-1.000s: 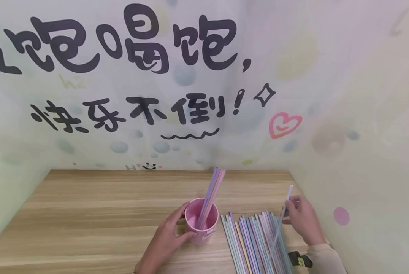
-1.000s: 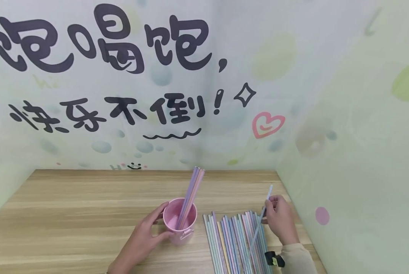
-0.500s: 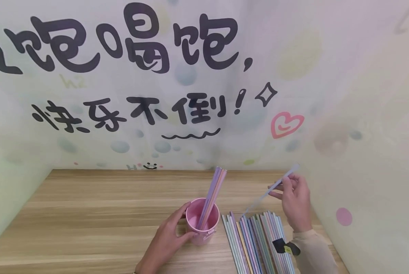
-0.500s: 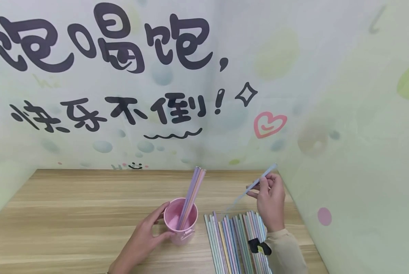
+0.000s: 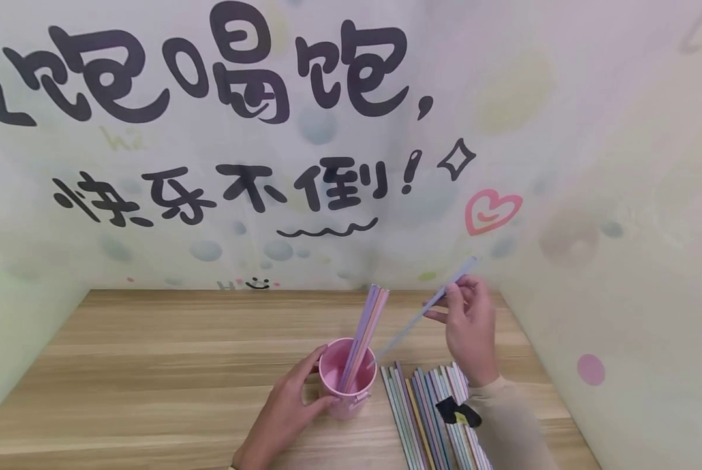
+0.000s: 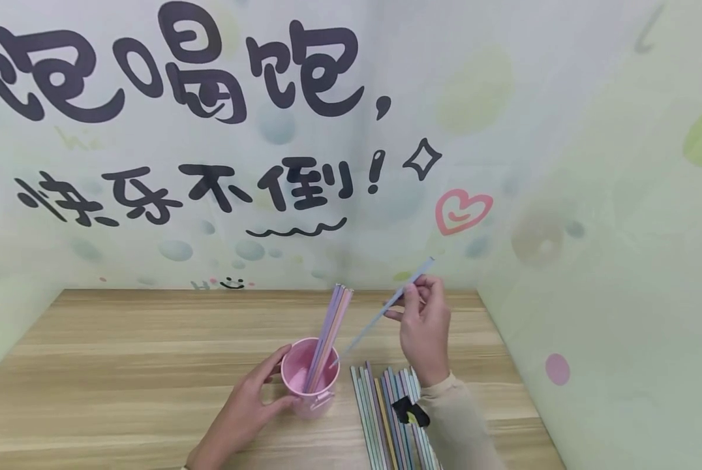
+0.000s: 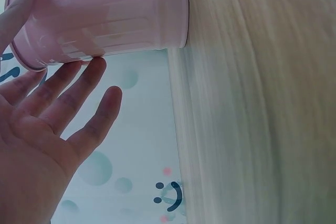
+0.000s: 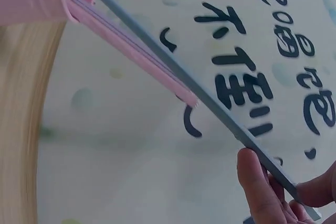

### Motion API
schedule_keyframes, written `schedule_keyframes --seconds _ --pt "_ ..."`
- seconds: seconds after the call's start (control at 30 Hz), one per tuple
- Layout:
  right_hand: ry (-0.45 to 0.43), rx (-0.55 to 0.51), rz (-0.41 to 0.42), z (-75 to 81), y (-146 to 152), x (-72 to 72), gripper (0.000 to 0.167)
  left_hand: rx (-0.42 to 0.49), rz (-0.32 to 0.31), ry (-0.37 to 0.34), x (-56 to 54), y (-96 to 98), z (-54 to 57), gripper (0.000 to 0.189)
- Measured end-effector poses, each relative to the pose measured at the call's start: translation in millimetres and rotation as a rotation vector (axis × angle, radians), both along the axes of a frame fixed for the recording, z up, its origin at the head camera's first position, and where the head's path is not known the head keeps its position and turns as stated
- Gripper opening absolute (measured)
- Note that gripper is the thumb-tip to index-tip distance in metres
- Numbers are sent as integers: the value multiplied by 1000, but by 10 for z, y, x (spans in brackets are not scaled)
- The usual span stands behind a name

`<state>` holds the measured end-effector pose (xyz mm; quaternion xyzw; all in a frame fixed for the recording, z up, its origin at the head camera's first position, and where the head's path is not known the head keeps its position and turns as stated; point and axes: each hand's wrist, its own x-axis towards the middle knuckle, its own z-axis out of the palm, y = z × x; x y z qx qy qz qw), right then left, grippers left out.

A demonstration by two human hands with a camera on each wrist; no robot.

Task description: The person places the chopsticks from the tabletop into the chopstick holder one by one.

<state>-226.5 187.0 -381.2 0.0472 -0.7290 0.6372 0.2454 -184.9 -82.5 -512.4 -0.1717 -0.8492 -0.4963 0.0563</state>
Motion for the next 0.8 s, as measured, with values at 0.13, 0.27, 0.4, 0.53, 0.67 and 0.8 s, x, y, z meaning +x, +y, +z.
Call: schedule_keyframes --seconds 0.13,0.27,0.4,0.53,0.67,0.8 --pt "-23 30 60 -124 -178 -12 14 4 -9 4 -5 -3 -13 88" --pt "-55 27 96 -278 -315 -21 12 10 -17 26 -10 -15 -30 88" --pt "-89 39 86 -397 -393 -30 10 -2 -14 25 -7 -13 -21 88" --pt "-103 80 73 -492 -460 -54 10 -11 -13 16 -7 -12 -10 89" --pt "-110 107 86 -589 -523 -66 6 0 -19 26 -11 -15 -18 88" --pt "-122 159 99 -674 -566 -56 5 8 -15 30 -12 -13 -27 86"
